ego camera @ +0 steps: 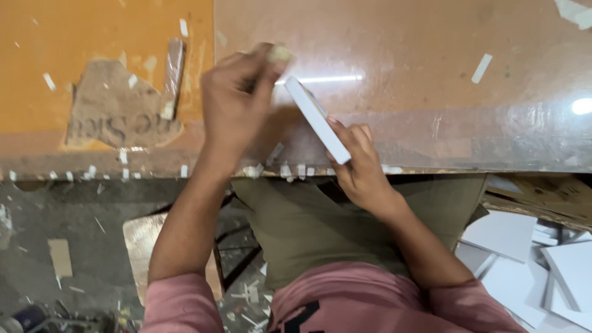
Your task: The person sands the edges of white rectangular frames using a small sanding block. They handle each frame one at a time, sanding multiple edges before placing the finished frames into a cardboard box.
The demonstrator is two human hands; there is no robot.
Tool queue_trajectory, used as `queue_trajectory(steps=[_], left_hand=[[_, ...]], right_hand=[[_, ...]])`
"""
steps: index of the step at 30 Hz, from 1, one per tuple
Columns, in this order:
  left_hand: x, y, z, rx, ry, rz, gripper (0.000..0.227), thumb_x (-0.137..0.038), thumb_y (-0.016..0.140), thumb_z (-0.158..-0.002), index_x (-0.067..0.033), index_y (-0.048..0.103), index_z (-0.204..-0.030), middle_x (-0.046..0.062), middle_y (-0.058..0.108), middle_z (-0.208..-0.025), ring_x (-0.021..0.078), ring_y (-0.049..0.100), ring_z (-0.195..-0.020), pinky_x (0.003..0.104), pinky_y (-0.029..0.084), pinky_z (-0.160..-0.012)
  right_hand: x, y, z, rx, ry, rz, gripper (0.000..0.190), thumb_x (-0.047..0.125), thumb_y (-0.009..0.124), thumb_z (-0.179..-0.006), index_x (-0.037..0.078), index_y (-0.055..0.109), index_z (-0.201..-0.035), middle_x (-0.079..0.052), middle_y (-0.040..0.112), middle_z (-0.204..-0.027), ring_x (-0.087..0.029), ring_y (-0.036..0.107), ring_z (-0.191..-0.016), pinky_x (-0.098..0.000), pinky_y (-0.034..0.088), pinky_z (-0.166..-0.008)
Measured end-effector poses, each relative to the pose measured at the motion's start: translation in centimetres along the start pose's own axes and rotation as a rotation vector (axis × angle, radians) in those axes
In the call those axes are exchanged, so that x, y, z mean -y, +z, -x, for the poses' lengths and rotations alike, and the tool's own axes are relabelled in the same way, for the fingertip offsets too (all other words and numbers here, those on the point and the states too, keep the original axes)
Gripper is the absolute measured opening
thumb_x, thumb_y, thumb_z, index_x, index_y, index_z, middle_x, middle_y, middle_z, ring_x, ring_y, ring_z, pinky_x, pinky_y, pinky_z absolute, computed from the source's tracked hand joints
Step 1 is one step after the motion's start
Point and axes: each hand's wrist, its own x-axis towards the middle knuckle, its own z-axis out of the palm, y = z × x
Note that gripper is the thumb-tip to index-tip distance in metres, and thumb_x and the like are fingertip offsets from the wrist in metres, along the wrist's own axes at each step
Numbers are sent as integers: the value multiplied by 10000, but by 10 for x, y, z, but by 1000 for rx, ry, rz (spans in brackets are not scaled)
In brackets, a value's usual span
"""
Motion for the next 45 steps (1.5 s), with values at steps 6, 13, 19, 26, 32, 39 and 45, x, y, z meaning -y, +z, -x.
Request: queue_trajectory(steps=[6, 13, 19, 26, 32, 39, 45], left_hand=[[-98, 15, 72, 287, 360, -395, 131, -234, 665, -916, -130, 728, -966, 35, 625, -820, 210, 638, -707, 407, 479, -632], [-124, -12, 65, 131, 489, -181, 246, -451, 753, -944, -215, 759, -1014, 27, 592, -724, 189, 604, -582, 377, 449, -506], [-59, -8, 14, 241, 104, 332, 764, -628, 727, -1027, 32, 601, -1389, 12, 717, -870, 81, 719, -703, 246, 568, -578], [-71, 29, 63, 232, 443, 121, 708, -545, 777, -922, 19, 651, -1332, 28, 639, -701, 126, 619, -578, 281, 482, -529], [-95, 18, 65, 190, 337, 130, 417, -412, 753, -989, -83, 738, -1245, 9, 634, -722, 112, 614, -583, 291, 478, -553], [-94, 20, 65, 189, 442, -50, 365, -378, 748, -970, -96, 760, -1203, 12, 635, -750, 133, 598, -604, 318, 435, -540], [-80, 5, -20, -40, 312, -544, 223, -364, 770, -964, -160, 796, -1051, -1, 594, -655, 149, 494, -482, 339, 333, -422]], right_hand=[[-5, 2, -13, 16, -118, -28, 691, 86, 699, -873, -1, 414, -1496, -151, 536, -1027, -299, 450, -936, -421, 400, -900], [-21, 4, 5, -74, 22, -38, 581, -32, 636, -981, -1, 450, -1530, -152, 559, -1148, -318, 509, -1085, -433, 455, -1016], [-35, 6, 2, -25, -135, -34, 597, -42, 699, -901, 139, 563, -1454, -146, 555, -1314, -358, 525, -1301, -516, 385, -1266], [-26, -30, 16, 229, 43, -589, 1147, 721, 748, -781, 135, 157, -1571, -220, 148, -1662, -394, 186, -1566, -540, 221, -1293], [-26, -19, 13, 181, 56, -380, 1456, 1024, 336, -696, -45, 158, -1668, -115, 393, -1393, -265, 394, -1238, -449, 368, -1153], [-24, -9, 6, 109, 54, -419, 1246, 963, 370, -832, -50, 352, -1557, -66, 384, -1144, -199, 409, -1026, -387, 416, -954], [-22, -10, 8, 43, 34, -458, 1053, 820, 507, -895, -38, 487, -1504, -58, 444, -1048, -189, 439, -989, -342, 400, -880]])
